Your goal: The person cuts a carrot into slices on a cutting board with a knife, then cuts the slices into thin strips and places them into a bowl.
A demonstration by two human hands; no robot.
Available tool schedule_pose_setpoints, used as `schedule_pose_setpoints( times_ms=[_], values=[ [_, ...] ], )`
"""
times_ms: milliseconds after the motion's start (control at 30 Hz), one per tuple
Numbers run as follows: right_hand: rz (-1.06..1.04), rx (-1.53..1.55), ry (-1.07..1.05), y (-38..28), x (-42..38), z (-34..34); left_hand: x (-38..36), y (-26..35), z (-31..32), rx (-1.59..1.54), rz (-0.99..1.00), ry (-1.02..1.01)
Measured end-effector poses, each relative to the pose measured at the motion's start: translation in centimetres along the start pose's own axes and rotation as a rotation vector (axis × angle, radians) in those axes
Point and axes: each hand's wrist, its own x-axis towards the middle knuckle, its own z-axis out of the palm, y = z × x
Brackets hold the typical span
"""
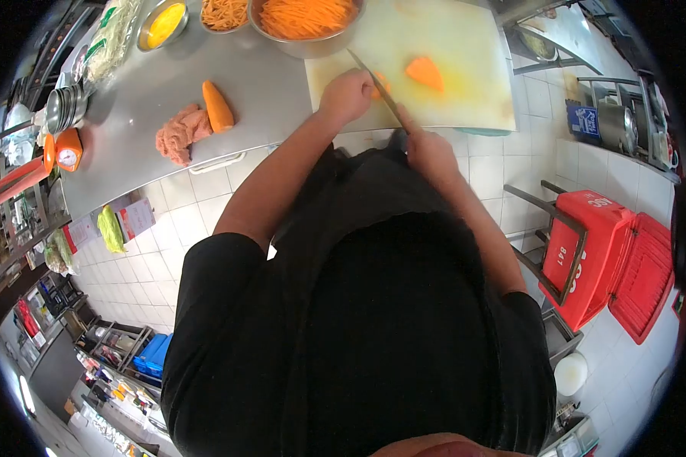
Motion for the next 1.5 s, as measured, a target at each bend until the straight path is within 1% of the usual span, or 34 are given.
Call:
schedule_pose_setpoints(
  times_ms=[133, 233, 267, 333, 433, 533, 633, 767, 833, 933, 1033, 1133, 1233, 1333, 1433, 1500],
  values=[
    [-0.003, -0.006, -0.048, -0.5, -1.3, -1.6, -0.3, 0.1, 0.2, -0.005, -0.055, -0.009],
    [0.016, 0.03, -0.031, -0.6, -1.1, 0.1, -0.3, -0.3, 0.3, -0.02, -0.008, 0.01],
    [0.027, 0.017, -0.04, -0.4, -0.8, 0.1, -0.3, -0.2, 0.4, -0.025, -0.023, -0.01],
    [0.036, -0.004, -0.056, -0.9, 0.0, -0.3, -0.2, -0.4, 0.0, -0.022, -0.059, -0.043],
    [0.02, -0.003, -0.061, -1.1, -1.4, -1.9, -0.3, -0.4, 0.2, -0.013, -0.053, -0.014],
    [0.042, 0.046, -0.061, -0.3, -1.3, 0.2, -0.6, -0.7, 0.4, -0.046, -0.002, 0.031],
    [0.018, 0.087, -0.047, -0.5, -0.4, 0.5, -0.5, -0.4, 0.0, -0.037, -0.051, -0.016],
    [0.023, 0.054, -0.03, 0.4, -0.1, 1.4, -0.8, -0.5, 0.0, -0.052, 0.023, 0.024],
    [0.043, 0.047, -0.048, -0.3, -0.2, 0.7, -1.3, -0.6, 0.1, -0.079, 0.075, 0.085],
    [0.033, 0.04, -0.046, -0.8, -0.8, -0.5, -1.7, -0.6, 0.2, -0.123, 0.081, 0.12],
    [0.029, -0.001, -0.052, -1.6, -1.8, -2.2, -1.6, -0.7, 0.2, -0.09, 0.075, 0.116],
    [-0.052, 0.015, 0.038, -1.1, -2.2, -1.5, -1.7, -0.5, 0.2, -0.081, 0.082, 0.124],
    [-0.034, -0.004, -0.008, -1.6, -2.6, -2.3, -1.7, -0.4, 0.3, -0.056, 0.045, 0.105],
    [-0.015, -0.055, -0.036, -2.1, -2.6, -3.0, -1.7, -0.6, 0.4, -0.042, 0.06, 0.117],
    [-0.055, -0.021, 0.01, -1.0, -1.9, -1.3, -1.5, -0.8, 0.5, -0.03, 0.064, 0.106],
    [-0.025, 0.004, 0.003, -0.7, -0.8, 0.8, -1.7, -0.8, 0.6, -0.022, 0.054, 0.12]
  ],
)
